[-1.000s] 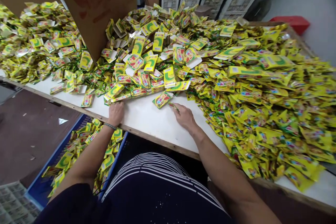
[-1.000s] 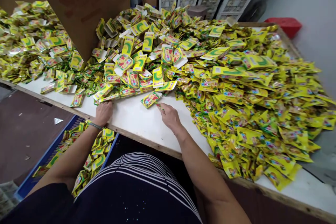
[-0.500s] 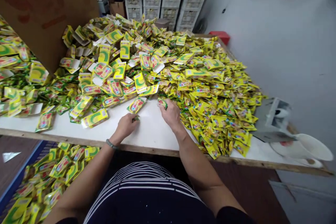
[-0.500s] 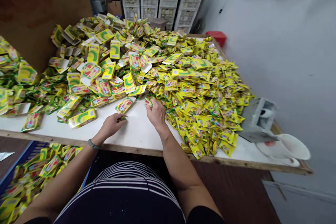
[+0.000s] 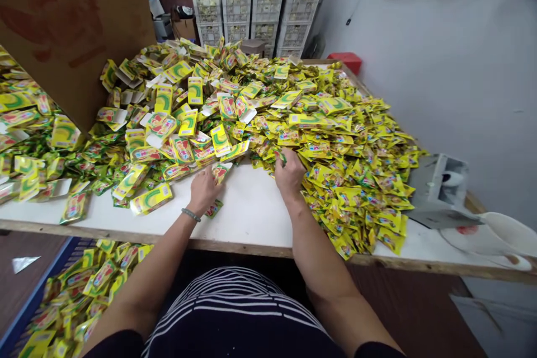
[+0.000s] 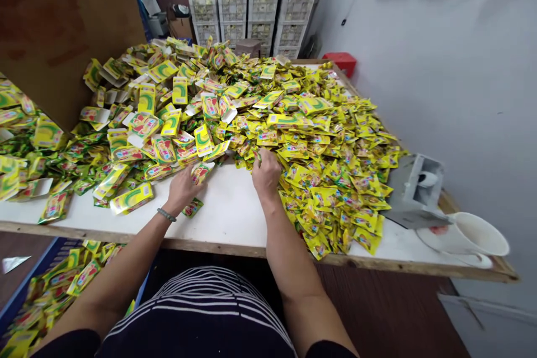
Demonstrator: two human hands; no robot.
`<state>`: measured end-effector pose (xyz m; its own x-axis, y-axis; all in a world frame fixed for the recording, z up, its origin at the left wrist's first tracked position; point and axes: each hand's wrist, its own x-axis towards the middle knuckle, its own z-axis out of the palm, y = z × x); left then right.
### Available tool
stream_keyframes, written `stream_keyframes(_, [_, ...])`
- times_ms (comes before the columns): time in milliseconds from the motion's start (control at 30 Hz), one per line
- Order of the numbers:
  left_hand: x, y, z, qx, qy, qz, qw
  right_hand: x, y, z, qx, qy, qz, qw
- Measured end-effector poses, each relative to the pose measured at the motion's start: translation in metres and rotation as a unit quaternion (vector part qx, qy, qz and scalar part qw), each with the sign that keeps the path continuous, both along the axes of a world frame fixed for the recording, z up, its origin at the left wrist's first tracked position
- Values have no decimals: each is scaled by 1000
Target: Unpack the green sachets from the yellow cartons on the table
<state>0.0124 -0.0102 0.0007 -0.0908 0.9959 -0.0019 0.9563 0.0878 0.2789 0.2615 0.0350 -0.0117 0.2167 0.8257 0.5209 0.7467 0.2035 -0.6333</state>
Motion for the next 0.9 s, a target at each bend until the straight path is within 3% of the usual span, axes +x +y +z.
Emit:
stream_keyframes(100, [-10, -11, -3, 43, -46, -4, 998, -11, -11, -1, -22, 109, 5, 994])
stream_keyframes(267, [-17, -35, -5, 99, -53, -72, 991, -41, -23, -9, -122, 256, 154, 947])
stream_keyframes(533, [-15, -55, -7, 140, -91, -104, 981, -45, -33, 7, -206, 197, 262, 922])
stream_keyframes(733, [-21, -60, -10, 134, -119, -103, 978, -39, -31, 4, -243, 258, 364, 861])
stream_keyframes(900, [-16, -62, -4, 102, -174, -132, 971, -43, -35, 8, -227, 176, 359, 888])
